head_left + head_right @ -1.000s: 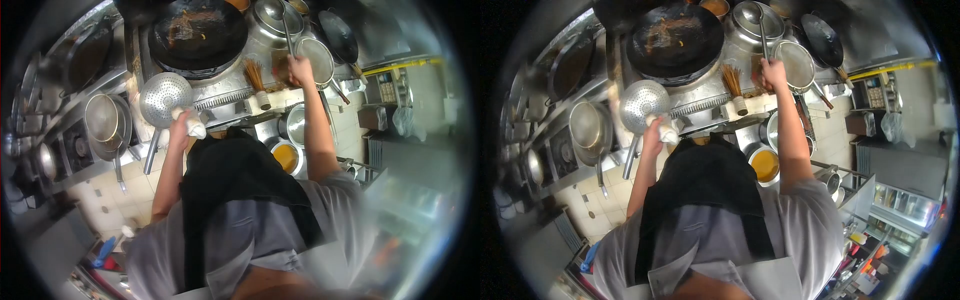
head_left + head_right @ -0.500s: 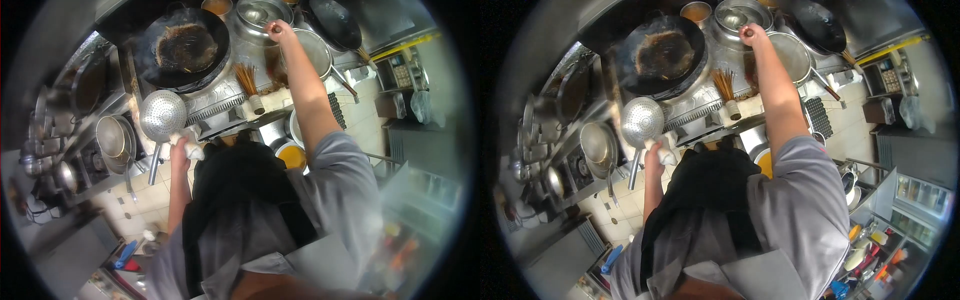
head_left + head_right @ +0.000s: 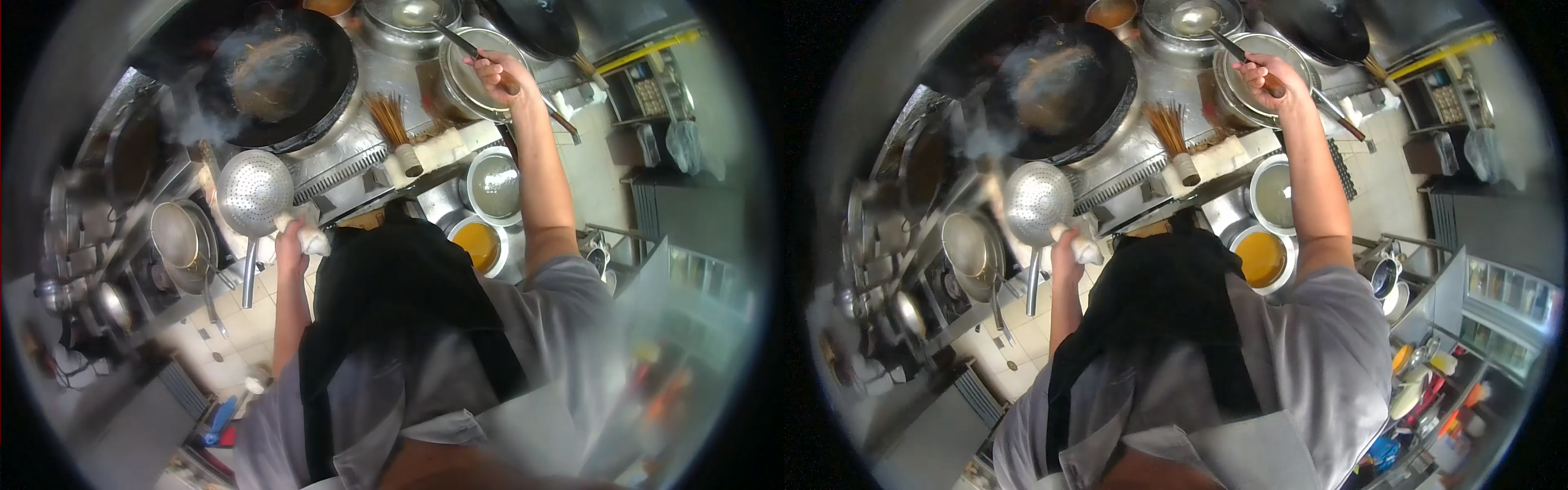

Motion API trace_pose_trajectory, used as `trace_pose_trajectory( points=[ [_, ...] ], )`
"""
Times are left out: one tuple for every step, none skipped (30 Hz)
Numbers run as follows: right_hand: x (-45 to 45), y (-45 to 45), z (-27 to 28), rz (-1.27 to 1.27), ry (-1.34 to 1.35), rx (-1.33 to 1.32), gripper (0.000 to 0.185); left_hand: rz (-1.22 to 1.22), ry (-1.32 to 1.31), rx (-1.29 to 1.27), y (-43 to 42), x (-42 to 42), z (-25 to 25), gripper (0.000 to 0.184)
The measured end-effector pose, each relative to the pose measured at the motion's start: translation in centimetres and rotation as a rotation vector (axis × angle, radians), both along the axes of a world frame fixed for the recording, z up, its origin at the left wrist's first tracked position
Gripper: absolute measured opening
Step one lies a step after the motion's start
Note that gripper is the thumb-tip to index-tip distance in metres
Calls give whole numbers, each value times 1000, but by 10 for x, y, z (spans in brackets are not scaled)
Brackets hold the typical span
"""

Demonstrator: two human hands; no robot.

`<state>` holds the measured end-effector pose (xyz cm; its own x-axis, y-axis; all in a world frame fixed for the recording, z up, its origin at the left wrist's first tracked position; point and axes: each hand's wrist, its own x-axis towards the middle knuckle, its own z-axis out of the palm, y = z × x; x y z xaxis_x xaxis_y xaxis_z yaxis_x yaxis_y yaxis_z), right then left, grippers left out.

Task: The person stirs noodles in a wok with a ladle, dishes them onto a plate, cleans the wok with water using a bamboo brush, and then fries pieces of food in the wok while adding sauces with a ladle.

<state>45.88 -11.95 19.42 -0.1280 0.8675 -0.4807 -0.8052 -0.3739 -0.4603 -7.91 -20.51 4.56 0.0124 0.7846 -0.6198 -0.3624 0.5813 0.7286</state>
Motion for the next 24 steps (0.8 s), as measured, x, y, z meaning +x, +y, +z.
trace_pose_trajectory(
  points=[
    [-5,-7,7,25,-66,-15,29,-13,34,-3,4,0,3,33],
    [-12,-14,13,10,-189,-52,25,-21,31,-5,7,-2,7,33],
    [-23,-23,20,5,-191,-55,25,-39,28,7,10,-3,14,34],
    [-37,-31,26,-28,-428,-64,24,-56,25,19,11,-6,17,35],
    [-45,-36,30,-59,-664,-71,24,-60,23,18,12,-10,15,35],
    [-47,-37,27,-43,-708,-86,23,-59,3,28,13,-14,13,36],
    [-49,-39,26,-47,-710,-88,23,-58,-17,39,14,-17,12,37],
    [-52,-42,26,-25,-820,-90,23,-63,-19,39,13,-19,11,37],
    [-59,-43,28,-2,-929,-92,22,-37,-3,43,11,-19,13,33],
    [-64,-39,28,-58,-1014,-116,28,-10,14,47,11,-19,14,29],
    [-63,-30,22,-62,-1018,-112,28,-11,10,51,13,-21,11,29],
    [-60,-20,10,-1,-1174,-105,30,14,-27,47,12,-25,4,28],
    [-62,-9,9,62,-1330,-93,33,42,-65,45,12,-29,1,27],
    [-66,4,9,75,-1462,-87,34,48,-67,49,13,-33,-3,27],
    [-61,23,0,82,-1464,-78,34,22,-96,54,13,-38,-5,31],
    [-53,51,-19,149,-1563,-114,33,-2,-126,60,11,-42,-6,36],
    [-47,78,-36,219,-1660,-149,32,14,-127,62,9,-43,-5,36],
    [-44,103,-44,231,-1663,-132,32,26,-123,65,8,-42,-4,36],
    [-41,128,-50,285,-1673,-161,26,42,-121,70,8,-41,-3,36],
    [-44,148,-55,342,-1685,-188,20,68,-122,74,6,-40,-3,36],
    [-45,161,-64,361,-1693,-159,20,48,-135,51,5,-38,-1,37],
    [-42,175,-73,113,-1301,-115,14,34,-147,31,6,-37,0,38],
    [-40,187,-76,-103,-892,-79,9,71,-147,41,6,-32,5,38],
    [-39,192,-74,-221,-622,-28,7,91,-157,50,5,-26,13,35]
  ],
)
